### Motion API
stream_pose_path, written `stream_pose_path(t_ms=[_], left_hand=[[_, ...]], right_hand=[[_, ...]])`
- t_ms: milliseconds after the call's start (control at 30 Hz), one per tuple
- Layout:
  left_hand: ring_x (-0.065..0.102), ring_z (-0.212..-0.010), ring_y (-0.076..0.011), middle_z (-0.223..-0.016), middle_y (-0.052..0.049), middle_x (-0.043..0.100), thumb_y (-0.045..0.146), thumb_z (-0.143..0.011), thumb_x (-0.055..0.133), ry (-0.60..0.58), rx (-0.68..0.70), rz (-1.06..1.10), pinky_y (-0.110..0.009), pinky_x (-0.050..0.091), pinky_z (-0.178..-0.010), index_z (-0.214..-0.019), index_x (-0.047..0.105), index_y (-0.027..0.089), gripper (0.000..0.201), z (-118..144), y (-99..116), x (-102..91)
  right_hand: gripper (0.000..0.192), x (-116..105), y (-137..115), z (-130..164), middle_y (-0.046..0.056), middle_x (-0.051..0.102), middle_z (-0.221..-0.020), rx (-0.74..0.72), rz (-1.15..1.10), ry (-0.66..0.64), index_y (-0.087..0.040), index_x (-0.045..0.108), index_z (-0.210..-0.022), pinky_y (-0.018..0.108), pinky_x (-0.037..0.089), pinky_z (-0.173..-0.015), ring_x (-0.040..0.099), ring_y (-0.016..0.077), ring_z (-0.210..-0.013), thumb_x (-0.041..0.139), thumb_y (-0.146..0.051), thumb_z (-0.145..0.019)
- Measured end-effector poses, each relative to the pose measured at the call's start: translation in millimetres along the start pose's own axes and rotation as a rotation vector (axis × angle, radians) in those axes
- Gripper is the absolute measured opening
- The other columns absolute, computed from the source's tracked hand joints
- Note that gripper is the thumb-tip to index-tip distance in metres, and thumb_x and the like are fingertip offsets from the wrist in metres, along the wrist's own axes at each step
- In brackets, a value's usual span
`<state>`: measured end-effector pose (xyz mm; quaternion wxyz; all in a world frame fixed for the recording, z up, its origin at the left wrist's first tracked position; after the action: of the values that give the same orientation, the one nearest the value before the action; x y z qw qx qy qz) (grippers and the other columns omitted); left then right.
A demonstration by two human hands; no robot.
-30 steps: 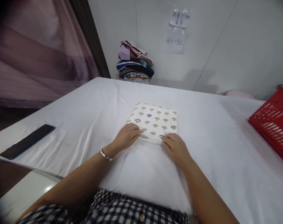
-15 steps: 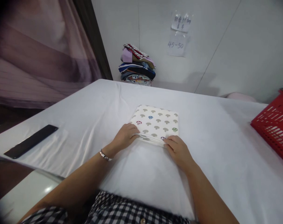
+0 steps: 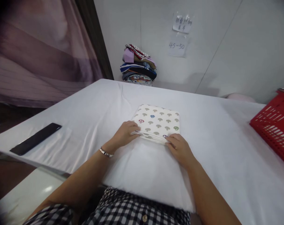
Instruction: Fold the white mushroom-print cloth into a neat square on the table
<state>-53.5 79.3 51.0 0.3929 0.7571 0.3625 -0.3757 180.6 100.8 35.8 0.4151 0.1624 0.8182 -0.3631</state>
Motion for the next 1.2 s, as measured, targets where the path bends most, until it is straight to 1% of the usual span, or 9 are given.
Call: stream_pose_path(t_ms=[167,333,533,733,833,933,1033,1100,1200], left_hand=[[0.054,-0.096,-0.0199,-0.098,-0.003,0.062,0.018,-0.078,0.062,0.004,0.004,-0.025,-0.037,0.041,-0.083,-0.096,0.063,0.023,0.018,0,-2,0.1],[0.054,-0.091,-0.0195,-0.093,-0.004,0.063,0.014,-0.081,0.055,0.034,0.011,-0.062,-0.035,0.041,-0.079,-0.094,0.065,0.021,0.018,0,-2,-0.7],[0.054,-0.094,-0.0198,-0.098,-0.004,0.062,0.012,-0.08,0.055,0.024,-0.01,-0.034,-0.036,0.042,-0.081,-0.097,0.064,0.022,0.022,4,-5,-1.0],[0.052,-0.101,-0.0219,-0.101,-0.006,0.061,0.014,-0.078,0.059,0.055,-0.087,0.017,-0.038,0.045,-0.083,-0.091,0.063,0.02,0.015,9,-15,-10.5],[0.052,-0.1,-0.0211,-0.102,-0.005,0.059,0.013,-0.076,0.059,0.058,-0.114,0.058,-0.037,0.047,-0.081,-0.094,0.063,0.022,0.021,14,-19,-13.4],[0.052,-0.101,-0.0213,-0.109,-0.004,0.057,0.015,-0.072,0.063,0.027,-0.154,0.064,-0.036,0.049,-0.08,-0.099,0.063,0.024,0.028,18,-23,-11.6],[0.048,-0.114,-0.0259,-0.124,-0.007,0.052,0.022,-0.069,0.07,0.003,-0.175,0.016,-0.042,0.046,-0.088,-0.104,0.062,0.024,0.036,19,-22,-7.9],[0.042,-0.123,-0.0287,-0.134,-0.009,0.046,0.026,-0.068,0.073,-0.005,-0.146,-0.014,-0.047,0.041,-0.095,-0.11,0.059,0.025,0.044,16,-16,-4.5],[0.038,-0.128,-0.0272,-0.139,-0.009,0.043,0.028,-0.071,0.073,0.0,-0.039,-0.014,-0.046,0.036,-0.1,-0.114,0.056,0.024,0.046,11,-1,1.8]], right_hand=[[0.021,-2,-4,0,0.005,0.061,-0.101,-0.029,0.036,0.017,-0.028,0.062,-0.106,0.036,0.053,-0.075,0.059,0.0201,-0.093,0.049,-0.027,-0.089],[0.022,-6,-6,2,0.005,0.062,-0.095,-0.082,0.074,0.121,-0.026,0.063,-0.102,0.037,0.052,-0.073,0.06,0.0202,-0.088,0.045,-0.024,-0.09],[0.021,-1,-2,2,0.005,0.063,-0.098,-0.085,0.096,0.071,-0.026,0.063,-0.102,0.038,0.053,-0.073,0.06,0.0212,-0.09,0.046,-0.026,-0.089],[0.021,-1,-2,3,0.006,0.062,-0.1,-0.071,0.084,0.056,-0.026,0.061,-0.106,0.038,0.053,-0.074,0.059,0.022,-0.093,0.05,-0.029,-0.089],[0.022,-1,-3,3,0.006,0.062,-0.1,-0.075,0.096,0.06,-0.027,0.061,-0.108,0.037,0.053,-0.072,0.059,0.0218,-0.092,0.049,-0.029,-0.089],[0.022,-1,-3,3,0.005,0.062,-0.099,-0.08,0.106,0.069,-0.027,0.062,-0.107,0.036,0.053,-0.071,0.059,0.0211,-0.091,0.049,-0.029,-0.089],[0.022,0,-2,3,0.005,0.062,-0.098,-0.096,0.126,0.087,-0.027,0.062,-0.107,0.036,0.052,-0.072,0.059,0.0213,-0.091,0.05,-0.029,-0.088],[0.023,1,-5,2,0.006,0.062,-0.098,-0.129,0.146,0.101,-0.027,0.061,-0.109,0.038,0.051,-0.074,0.058,0.022,-0.091,0.051,-0.028,-0.088],[0.026,4,-12,0,0.007,0.062,-0.099,-0.194,0.179,0.108,-0.024,0.06,-0.111,0.041,0.048,-0.077,0.056,0.0233,-0.091,0.053,-0.028,-0.087]])
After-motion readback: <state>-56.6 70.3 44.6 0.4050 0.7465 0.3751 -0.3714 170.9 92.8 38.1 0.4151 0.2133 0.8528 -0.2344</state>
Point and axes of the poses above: each hand's wrist, its own z-axis away from the middle knuckle, its own x-axis out of the palm, y = z × x, the point moved 8 cm from there along -z, towards the middle knuckle
